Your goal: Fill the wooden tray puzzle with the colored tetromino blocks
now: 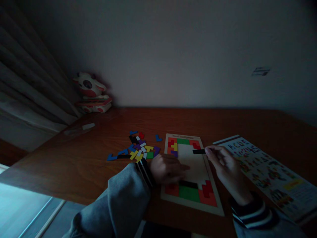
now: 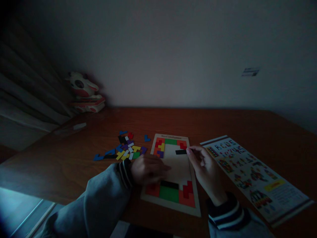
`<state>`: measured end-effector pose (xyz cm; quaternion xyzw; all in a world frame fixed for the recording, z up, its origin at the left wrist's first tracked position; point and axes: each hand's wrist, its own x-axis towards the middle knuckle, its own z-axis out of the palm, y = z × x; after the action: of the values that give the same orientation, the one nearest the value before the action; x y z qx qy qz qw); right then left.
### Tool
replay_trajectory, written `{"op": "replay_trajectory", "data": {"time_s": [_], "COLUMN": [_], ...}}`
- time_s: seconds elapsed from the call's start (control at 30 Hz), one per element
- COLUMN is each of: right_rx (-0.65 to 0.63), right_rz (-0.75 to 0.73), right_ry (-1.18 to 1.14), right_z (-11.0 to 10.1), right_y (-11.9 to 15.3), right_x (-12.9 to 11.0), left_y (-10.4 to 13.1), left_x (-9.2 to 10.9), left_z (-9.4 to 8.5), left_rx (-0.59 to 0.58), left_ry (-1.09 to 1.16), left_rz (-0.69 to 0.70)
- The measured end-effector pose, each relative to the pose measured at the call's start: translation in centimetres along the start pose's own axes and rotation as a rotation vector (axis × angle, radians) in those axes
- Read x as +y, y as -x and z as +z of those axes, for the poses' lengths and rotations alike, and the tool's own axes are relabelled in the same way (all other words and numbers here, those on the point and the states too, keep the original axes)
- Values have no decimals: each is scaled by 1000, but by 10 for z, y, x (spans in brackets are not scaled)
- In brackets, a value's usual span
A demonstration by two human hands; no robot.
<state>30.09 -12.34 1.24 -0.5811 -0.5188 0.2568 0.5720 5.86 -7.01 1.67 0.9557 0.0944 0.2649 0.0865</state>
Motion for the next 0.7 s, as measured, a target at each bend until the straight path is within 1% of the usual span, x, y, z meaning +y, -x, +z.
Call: {"op": "replay_trajectory", "data": {"time_s": [0.07,0.13,0.2,0.27,0.3,0.37,0.43,0.53,0.6,0.7], "right_rx": [17,33,45,42,37,20,12,26,32,18], "right_rz": [25,42,47,44,42,42,41,35,35,31], "right_ry": [-15,-25,-29,-27,-25,-20,-20,-17,-15,-14], "right_z": [0,0,0,-1,-1,-2,-2,-2,-1,-1], "right_y": [-1,-2,-2,-2,-2,-2,-2,-2,-2,-3], "right_x": [0,-1,-2,-1,-1,0,0,0,1,4], "left_y": [2,8,15,22,24,28,29,31,32,32], "left_x": [-6,-14,-23,-29,-30,-30,-28,-28,-31,-36], "left_z": [-7,-17,-28,-38,-43,-50,-54,-57,-56,-54], "left_rx": [28,33,-18,-114,-150,-202,-252,-335,-339,-302], "left_ry": [-161,-314,-434,-498,-515,-533,-531,-496,-462,-385], "left_rz": [-81,-235,-455,-670,-756,-878,-941,-965,-965,-954]}}
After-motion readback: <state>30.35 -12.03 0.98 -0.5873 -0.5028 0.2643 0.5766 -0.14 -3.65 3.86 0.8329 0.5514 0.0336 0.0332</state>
